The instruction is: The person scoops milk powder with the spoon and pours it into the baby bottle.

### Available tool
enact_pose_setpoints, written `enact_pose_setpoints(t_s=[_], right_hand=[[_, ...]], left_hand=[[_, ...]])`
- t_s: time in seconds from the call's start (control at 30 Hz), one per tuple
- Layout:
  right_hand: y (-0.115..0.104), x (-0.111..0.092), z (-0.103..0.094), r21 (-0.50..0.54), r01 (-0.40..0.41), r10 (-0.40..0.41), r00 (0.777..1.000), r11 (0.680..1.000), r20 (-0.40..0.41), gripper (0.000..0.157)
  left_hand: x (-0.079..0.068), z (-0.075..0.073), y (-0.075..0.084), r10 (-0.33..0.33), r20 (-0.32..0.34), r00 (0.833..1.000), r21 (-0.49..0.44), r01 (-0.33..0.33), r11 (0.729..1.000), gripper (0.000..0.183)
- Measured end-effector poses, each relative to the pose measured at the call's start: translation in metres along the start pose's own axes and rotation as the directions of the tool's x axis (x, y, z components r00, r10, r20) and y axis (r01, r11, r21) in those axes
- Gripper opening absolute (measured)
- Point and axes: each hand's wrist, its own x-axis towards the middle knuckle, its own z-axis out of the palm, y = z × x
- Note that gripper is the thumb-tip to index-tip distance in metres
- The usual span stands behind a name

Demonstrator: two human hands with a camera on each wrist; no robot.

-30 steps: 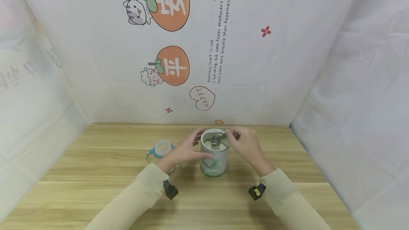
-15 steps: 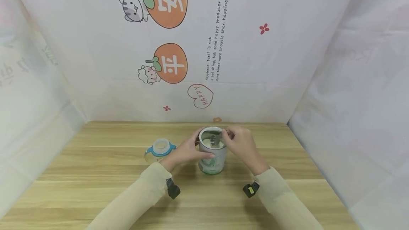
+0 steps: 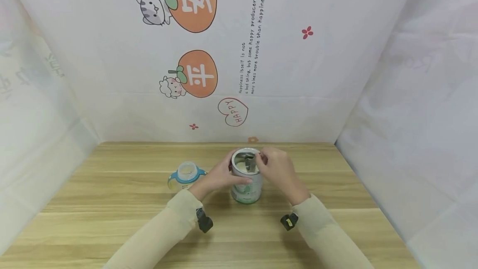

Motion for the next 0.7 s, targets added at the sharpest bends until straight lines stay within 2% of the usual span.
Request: enact_pose_setpoints(t_s=[0.33,0.7], right_hand=[[-0.010,0.008,0.003,-0.019,0.018,-0.016,0.993,1.000,0.116,0.036],[-0.018,0.014,0.006,0.040,0.074,-0.080,0.979,0.996,0.190,0.026]], left_hand=[[-0.002,0.001,0.003,-0.023,0.024,0.999,0.009,0.023,1.000,0.092],[-0.001,-0.002,-0.001,-0.023,0.033,0.999,0.007,0.023,1.000,0.095]])
